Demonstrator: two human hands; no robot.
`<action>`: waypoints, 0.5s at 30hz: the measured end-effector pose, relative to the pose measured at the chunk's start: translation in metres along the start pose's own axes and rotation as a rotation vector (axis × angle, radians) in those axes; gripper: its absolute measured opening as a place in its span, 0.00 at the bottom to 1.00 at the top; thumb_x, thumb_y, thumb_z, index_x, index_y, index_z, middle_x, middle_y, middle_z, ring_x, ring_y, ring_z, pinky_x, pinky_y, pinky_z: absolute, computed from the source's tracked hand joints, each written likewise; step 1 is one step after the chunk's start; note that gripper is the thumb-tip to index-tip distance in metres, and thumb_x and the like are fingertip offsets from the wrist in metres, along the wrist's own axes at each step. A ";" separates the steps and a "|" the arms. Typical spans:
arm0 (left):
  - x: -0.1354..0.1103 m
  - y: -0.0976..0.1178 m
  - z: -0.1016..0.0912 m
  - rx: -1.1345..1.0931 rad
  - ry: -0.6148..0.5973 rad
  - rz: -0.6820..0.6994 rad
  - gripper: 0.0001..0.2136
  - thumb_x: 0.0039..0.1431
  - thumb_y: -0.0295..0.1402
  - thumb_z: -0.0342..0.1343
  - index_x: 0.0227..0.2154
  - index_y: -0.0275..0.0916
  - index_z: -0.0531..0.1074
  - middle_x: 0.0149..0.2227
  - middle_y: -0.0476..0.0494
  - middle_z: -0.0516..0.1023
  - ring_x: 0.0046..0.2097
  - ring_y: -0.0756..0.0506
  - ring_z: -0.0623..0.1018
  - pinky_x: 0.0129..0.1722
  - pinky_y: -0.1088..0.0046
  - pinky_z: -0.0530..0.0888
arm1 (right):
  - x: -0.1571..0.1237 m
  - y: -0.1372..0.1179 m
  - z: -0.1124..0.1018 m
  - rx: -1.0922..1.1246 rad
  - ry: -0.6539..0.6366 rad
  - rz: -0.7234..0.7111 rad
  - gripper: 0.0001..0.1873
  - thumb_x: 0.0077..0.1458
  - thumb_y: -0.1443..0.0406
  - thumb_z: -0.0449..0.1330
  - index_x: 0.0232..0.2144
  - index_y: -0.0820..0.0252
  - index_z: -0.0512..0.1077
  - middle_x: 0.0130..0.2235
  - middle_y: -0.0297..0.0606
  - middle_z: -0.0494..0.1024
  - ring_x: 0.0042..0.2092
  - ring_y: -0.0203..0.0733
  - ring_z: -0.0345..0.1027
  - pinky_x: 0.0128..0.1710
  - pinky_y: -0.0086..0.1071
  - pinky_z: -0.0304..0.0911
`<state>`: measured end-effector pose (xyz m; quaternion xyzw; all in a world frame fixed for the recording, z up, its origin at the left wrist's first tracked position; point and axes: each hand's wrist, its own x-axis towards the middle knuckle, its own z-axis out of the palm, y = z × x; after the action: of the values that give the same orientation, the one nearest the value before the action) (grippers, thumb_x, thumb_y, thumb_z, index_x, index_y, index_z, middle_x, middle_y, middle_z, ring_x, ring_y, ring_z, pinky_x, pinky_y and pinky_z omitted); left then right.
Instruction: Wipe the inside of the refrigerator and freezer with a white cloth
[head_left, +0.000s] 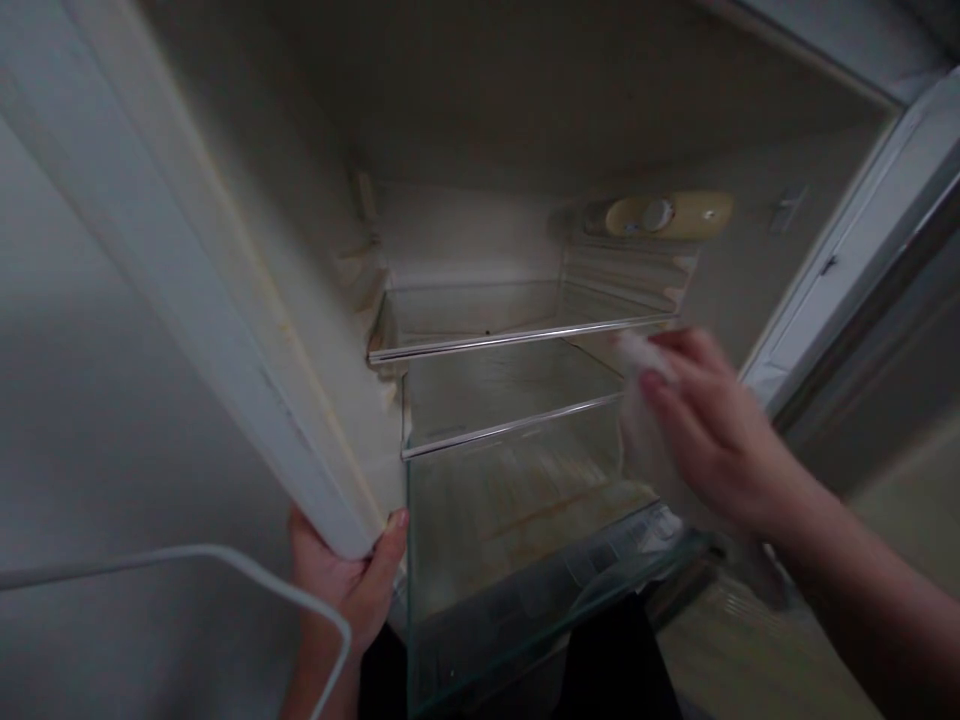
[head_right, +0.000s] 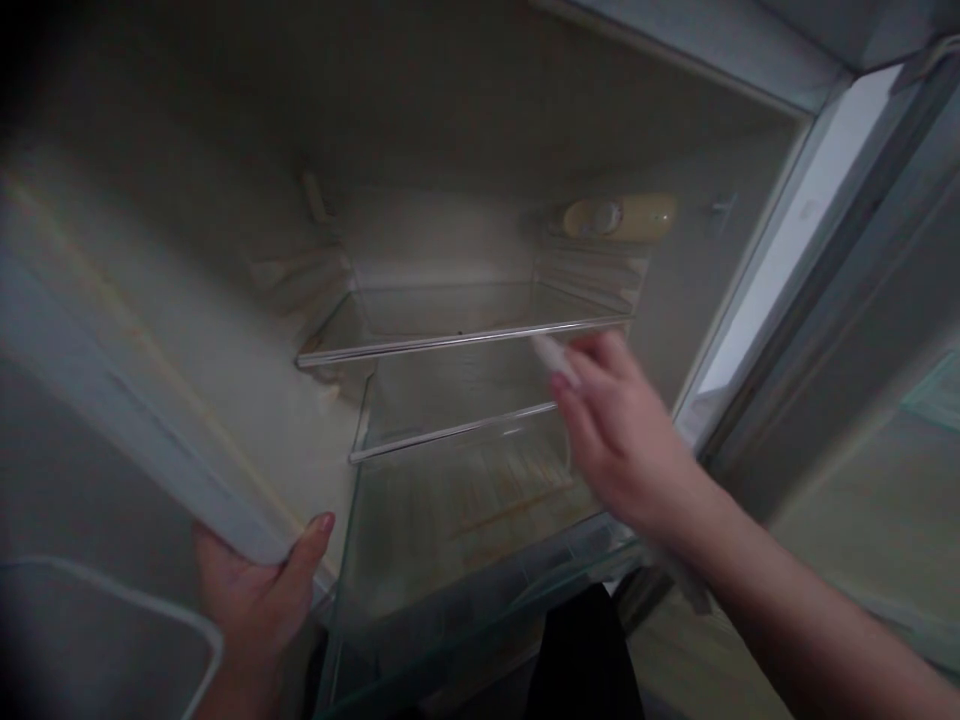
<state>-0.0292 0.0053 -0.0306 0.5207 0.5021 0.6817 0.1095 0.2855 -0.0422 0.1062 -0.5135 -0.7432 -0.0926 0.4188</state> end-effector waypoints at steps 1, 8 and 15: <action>-0.001 0.002 0.000 -0.006 -0.002 -0.011 0.30 0.47 0.43 0.69 0.51 0.42 0.65 0.44 0.43 0.74 0.43 0.41 0.77 0.44 0.66 0.77 | 0.009 -0.001 0.019 -0.035 -0.208 0.017 0.20 0.70 0.55 0.46 0.43 0.59 0.75 0.45 0.46 0.75 0.46 0.47 0.71 0.49 0.41 0.66; -0.004 0.012 0.000 -0.014 -0.020 -0.033 0.27 0.50 0.43 0.67 0.51 0.43 0.66 0.42 0.45 0.73 0.42 0.42 0.77 0.47 0.64 0.76 | 0.017 0.023 0.123 0.064 -0.837 0.167 0.18 0.68 0.61 0.50 0.35 0.63 0.78 0.42 0.48 0.81 0.45 0.49 0.74 0.48 0.40 0.66; -0.002 -0.001 -0.002 0.038 -0.040 -0.011 0.29 0.48 0.45 0.67 0.50 0.41 0.64 0.42 0.44 0.72 0.43 0.41 0.76 0.47 0.63 0.76 | 0.038 -0.010 0.115 -0.284 -0.891 0.078 0.22 0.71 0.59 0.47 0.43 0.65 0.78 0.43 0.55 0.81 0.45 0.57 0.77 0.45 0.44 0.66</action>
<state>-0.0308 0.0035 -0.0325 0.5335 0.5157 0.6607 0.1133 0.2122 0.0450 0.0638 -0.5829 -0.8108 0.0521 -0.0124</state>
